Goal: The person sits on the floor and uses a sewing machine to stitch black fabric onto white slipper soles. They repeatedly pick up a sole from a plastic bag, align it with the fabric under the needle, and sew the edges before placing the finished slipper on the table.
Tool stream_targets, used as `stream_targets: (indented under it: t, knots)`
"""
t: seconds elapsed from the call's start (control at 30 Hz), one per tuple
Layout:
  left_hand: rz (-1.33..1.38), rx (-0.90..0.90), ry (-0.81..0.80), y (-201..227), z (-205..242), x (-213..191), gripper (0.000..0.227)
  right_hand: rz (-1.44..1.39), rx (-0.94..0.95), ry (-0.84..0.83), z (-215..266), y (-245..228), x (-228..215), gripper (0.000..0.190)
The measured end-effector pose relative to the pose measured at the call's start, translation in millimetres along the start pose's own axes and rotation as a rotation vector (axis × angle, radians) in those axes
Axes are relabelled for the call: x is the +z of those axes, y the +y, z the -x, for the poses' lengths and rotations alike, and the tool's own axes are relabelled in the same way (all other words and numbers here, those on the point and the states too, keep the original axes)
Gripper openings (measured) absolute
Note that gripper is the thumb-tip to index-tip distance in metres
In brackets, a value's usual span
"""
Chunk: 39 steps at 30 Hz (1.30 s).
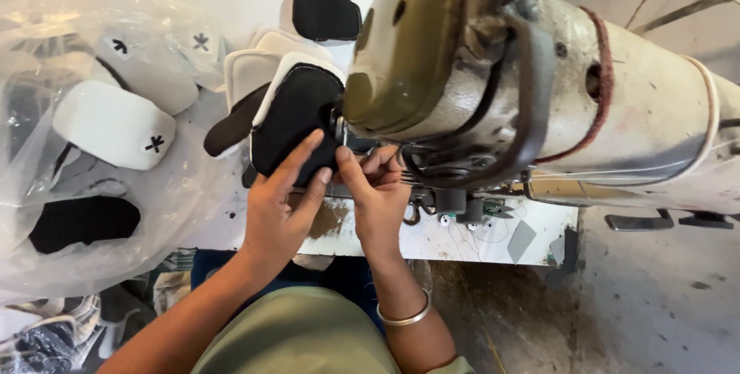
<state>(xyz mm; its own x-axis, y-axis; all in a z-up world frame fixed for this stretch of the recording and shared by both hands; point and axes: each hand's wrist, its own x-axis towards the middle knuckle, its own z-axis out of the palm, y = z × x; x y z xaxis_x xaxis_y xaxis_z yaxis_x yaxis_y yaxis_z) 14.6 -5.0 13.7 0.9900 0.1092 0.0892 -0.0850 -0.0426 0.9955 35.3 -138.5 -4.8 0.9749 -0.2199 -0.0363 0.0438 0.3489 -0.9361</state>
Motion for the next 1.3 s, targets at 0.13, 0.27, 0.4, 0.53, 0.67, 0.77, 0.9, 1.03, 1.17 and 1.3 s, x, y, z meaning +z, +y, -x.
stream_targets:
  t: [0.13, 0.27, 0.4, 0.53, 0.67, 0.77, 0.9, 1.03, 1.17, 1.3]
  knots:
    - [-0.028, 0.131, 0.027, 4, -11, -1, 0.045, 0.053, 0.005, 0.002, 2, -11, -12, 0.033]
    - [-0.053, 0.046, -0.034, 13, -27, -9, 0.042, 0.598, -0.61, 0.311, -3, -56, -81, 0.038]
    - [-0.092, 0.019, -0.107, 20, -49, -17, 0.039, 1.062, -1.104, 0.812, -23, -129, -156, 0.04]
    - [0.043, -0.084, -0.152, 5, -67, -21, 0.035, 1.41, -1.027, 0.786, -14, -84, -212, 0.054]
    - [0.225, -0.076, -0.267, -21, -71, -32, 0.036, 1.543, -1.121, 0.656, -10, -69, -241, 0.046]
    - [0.043, 0.078, -0.132, -8, -56, -49, 0.038, 1.408, -1.159, 0.645, -13, -109, -198, 0.048]
    - [-0.739, 0.376, 0.553, -62, -24, -91, 0.054, 1.103, -0.864, 0.651, 37, -114, -142, 0.043]
    - [-0.87, 0.053, 0.746, -105, 1, -150, 0.097, 0.746, -0.742, 0.298, 44, -39, -137, 0.028]
    - [-0.43, 0.132, 0.791, -123, 10, -150, 0.095, 0.85, -0.174, -0.159, 66, 1, -83, 0.015]
    - [0.009, 0.205, 0.643, -115, 38, -115, 0.082, 0.69, 0.149, -0.389, 80, 20, -54, 0.035]
